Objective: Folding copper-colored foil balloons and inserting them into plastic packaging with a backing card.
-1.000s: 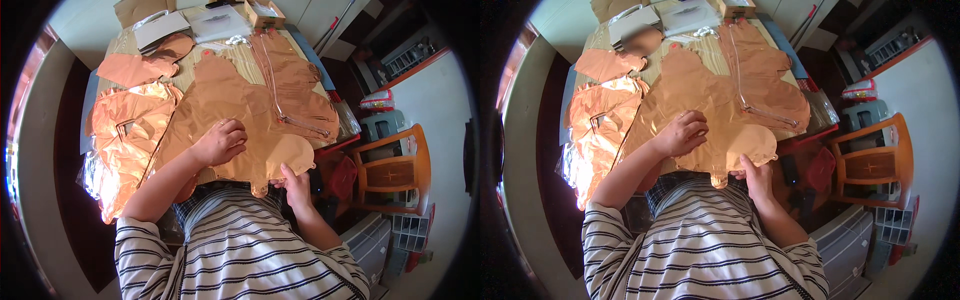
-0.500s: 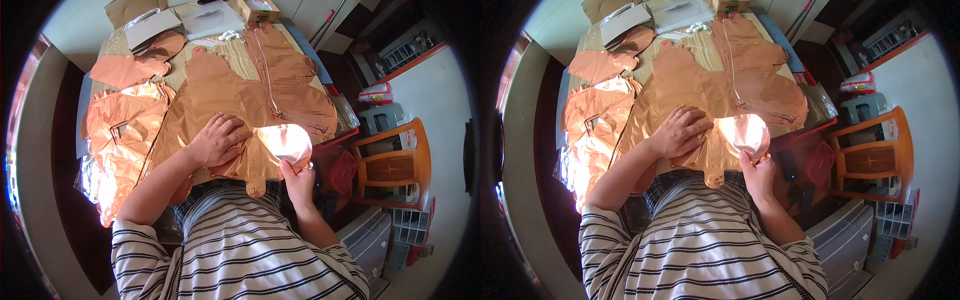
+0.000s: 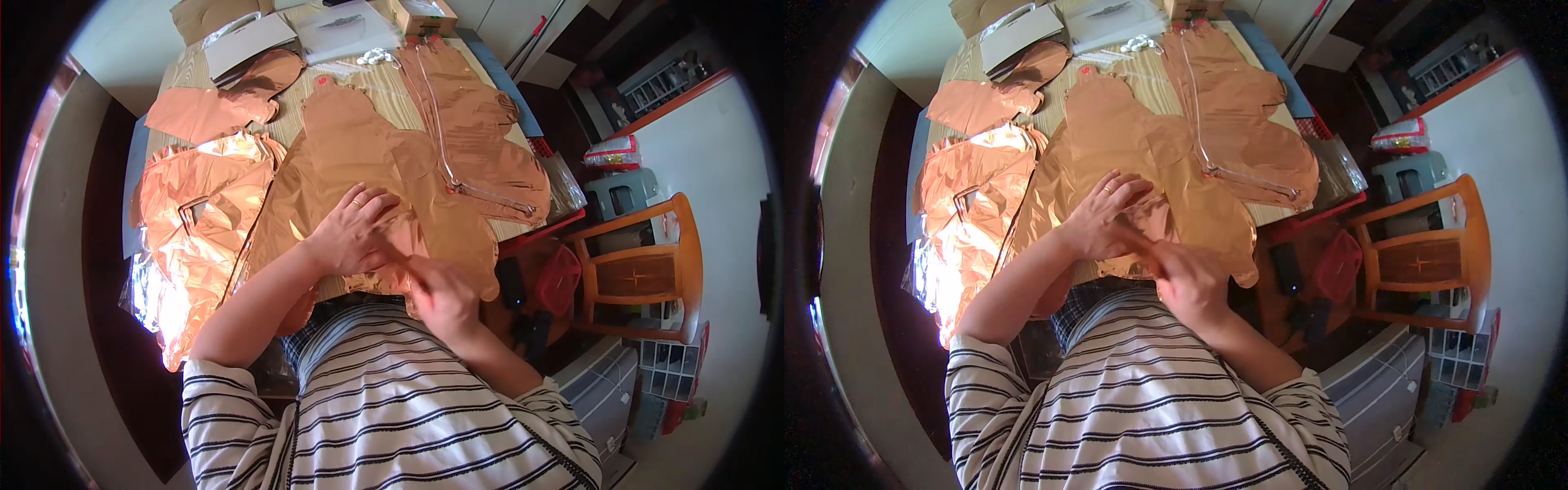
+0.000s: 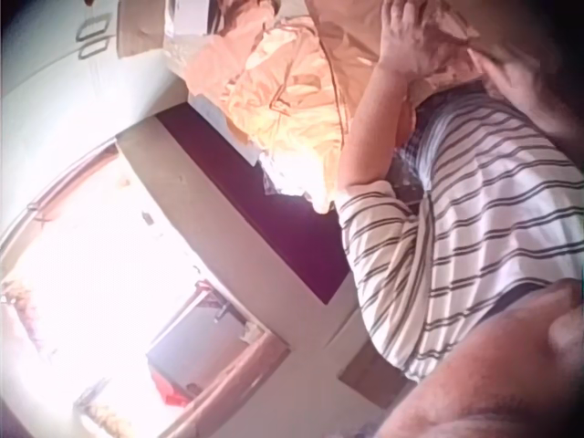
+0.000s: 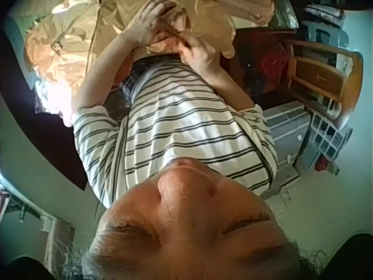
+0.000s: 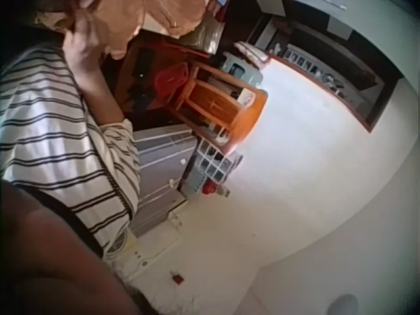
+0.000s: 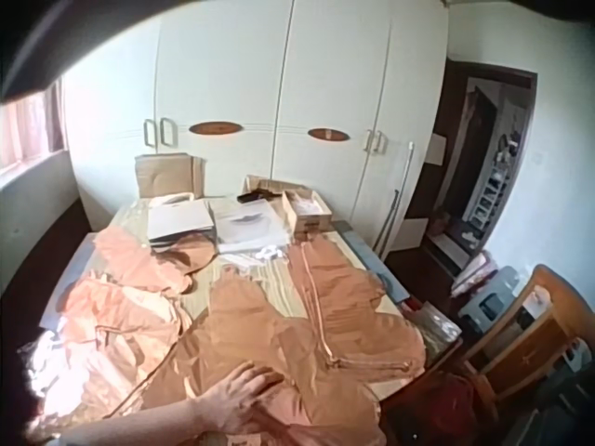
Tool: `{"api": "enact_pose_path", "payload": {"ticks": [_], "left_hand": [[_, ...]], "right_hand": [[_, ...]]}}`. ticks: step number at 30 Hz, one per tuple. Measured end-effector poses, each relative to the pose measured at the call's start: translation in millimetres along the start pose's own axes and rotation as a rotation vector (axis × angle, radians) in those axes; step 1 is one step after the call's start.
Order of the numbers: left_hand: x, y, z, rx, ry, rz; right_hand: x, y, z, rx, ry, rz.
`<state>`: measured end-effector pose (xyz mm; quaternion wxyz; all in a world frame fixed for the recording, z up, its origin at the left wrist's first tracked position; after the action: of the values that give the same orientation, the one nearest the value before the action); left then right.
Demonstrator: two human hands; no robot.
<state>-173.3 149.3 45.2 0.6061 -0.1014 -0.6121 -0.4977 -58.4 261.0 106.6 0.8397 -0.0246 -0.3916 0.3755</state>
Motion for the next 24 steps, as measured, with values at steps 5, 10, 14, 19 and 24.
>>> {"api": "enact_pose_path", "payload": {"ticks": [5, 10, 14, 19, 24], "left_hand": [[0.7, 5.8, -0.3, -0.072, -0.078, 0.173], [-16.1, -4.0, -2.4, -0.057, -0.047, 0.285], [2.3, 5.9, -1.4, -0.046, -0.055, 0.075], [-1.9, 2.2, 0.0, -0.054, -0.076, 0.13], [-2.7, 3.1, -0.6, -0.033, -0.107, 0.139]], "right_hand": [[-31.5, -14.0, -8.8, 0.18, -0.175, 0.056], [-6.8, 17.0, -5.4, 0.103, -0.078, 0.486], [-6.9, 66.4, -4.1, 0.102, -0.193, -0.097], [-38.1, 66.3, -13.5, 0.118, -0.423, -0.175], [-42.1, 65.9, -14.9, 0.14, -0.489, -0.222]]}}
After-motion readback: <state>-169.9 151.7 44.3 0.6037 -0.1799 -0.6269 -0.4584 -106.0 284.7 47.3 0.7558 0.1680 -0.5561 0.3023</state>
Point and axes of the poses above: each hand's wrist, its own z-axis towards the middle knuckle, its own x-axis out of the back of the hand, y = z × x, the point moved 9 cm from there along z, towards the middle knuckle, and after that the axes turned 14 degrees about x, right-handed, at the moved point
